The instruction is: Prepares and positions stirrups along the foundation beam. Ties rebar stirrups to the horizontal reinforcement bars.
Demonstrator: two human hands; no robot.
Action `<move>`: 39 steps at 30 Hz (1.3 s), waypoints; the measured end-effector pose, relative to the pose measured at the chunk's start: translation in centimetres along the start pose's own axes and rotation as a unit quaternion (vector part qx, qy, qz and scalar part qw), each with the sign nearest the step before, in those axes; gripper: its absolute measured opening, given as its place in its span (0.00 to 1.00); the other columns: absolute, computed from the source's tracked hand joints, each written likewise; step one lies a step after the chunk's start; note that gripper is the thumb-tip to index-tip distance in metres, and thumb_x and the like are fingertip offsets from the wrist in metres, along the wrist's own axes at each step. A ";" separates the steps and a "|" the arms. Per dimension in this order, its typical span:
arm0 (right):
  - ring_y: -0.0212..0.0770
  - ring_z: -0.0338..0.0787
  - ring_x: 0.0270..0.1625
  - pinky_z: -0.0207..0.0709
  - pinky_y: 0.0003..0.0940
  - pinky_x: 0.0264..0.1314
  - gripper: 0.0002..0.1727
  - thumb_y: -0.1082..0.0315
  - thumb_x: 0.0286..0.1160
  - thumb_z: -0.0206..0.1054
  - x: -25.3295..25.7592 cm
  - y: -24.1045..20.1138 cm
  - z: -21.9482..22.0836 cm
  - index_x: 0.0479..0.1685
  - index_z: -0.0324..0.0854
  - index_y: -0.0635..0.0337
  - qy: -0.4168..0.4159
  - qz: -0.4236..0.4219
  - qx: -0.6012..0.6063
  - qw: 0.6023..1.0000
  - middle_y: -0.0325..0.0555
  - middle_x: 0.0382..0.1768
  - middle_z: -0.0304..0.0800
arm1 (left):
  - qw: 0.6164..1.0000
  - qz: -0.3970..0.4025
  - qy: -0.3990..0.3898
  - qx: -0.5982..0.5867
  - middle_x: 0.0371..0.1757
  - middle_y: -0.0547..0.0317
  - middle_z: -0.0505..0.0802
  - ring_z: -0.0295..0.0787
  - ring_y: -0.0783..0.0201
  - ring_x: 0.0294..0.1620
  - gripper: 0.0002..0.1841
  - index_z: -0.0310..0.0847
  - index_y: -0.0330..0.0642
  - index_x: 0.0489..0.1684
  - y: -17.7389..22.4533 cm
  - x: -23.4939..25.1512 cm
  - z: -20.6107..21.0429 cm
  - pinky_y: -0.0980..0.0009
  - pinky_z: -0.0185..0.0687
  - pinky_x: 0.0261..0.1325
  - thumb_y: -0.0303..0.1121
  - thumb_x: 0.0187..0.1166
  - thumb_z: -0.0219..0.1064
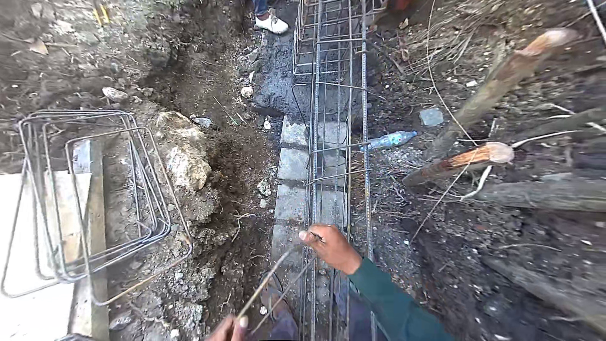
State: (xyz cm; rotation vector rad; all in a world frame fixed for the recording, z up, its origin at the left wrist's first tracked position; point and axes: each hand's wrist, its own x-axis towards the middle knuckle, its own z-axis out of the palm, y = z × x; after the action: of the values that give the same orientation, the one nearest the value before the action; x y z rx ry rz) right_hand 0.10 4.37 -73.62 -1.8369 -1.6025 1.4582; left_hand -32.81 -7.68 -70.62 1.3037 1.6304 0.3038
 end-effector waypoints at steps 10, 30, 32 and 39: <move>0.49 0.87 0.38 0.79 0.54 0.47 0.32 0.40 0.87 0.57 3.2 -0.2 0.2 0.31 0.86 0.60 -0.053 0.143 -0.062 0.986 0.50 0.28 0.85 | 0.989 0.126 0.058 0.050 0.35 0.60 0.90 0.85 0.64 0.27 0.32 0.77 0.37 0.73 7.9 11.3 3.8 0.58 0.87 0.32 0.57 0.83 0.59; 0.28 0.84 0.28 0.81 0.28 0.33 0.13 0.55 0.77 0.70 -3.6 -1.6 -3.7 0.50 0.88 0.52 0.011 0.139 0.074 0.987 0.33 0.31 0.87 | 0.972 0.191 0.139 0.013 0.23 0.65 0.78 0.76 0.68 0.24 0.20 0.79 0.46 0.20 13.1 19.9 9.2 0.68 0.75 0.29 0.43 0.86 0.56; 0.27 0.84 0.25 0.80 0.25 0.28 0.12 0.56 0.76 0.71 -4.5 -1.2 -3.6 0.49 0.88 0.53 0.020 0.132 0.129 0.983 0.33 0.30 0.88 | 0.971 0.195 0.137 0.004 0.23 0.67 0.78 0.75 0.72 0.23 0.20 0.78 0.47 0.18 13.4 19.3 9.3 0.72 0.74 0.28 0.44 0.85 0.58; 0.24 0.80 0.26 0.76 0.22 0.28 0.10 0.63 0.75 0.70 -3.4 2.7 3.3 0.46 0.88 0.60 0.022 0.082 0.309 0.947 0.33 0.31 0.87 | 0.952 0.247 -0.082 0.162 0.46 0.56 0.92 0.89 0.53 0.52 0.28 0.94 0.50 0.47 10.0 17.9 5.3 0.48 0.84 0.58 0.64 0.81 0.60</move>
State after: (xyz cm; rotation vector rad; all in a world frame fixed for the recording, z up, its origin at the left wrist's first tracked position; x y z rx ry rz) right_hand -0.62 -0.71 -75.49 -1.6263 -0.8339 1.7211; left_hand -21.39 9.47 -75.66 1.9375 1.2277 0.2231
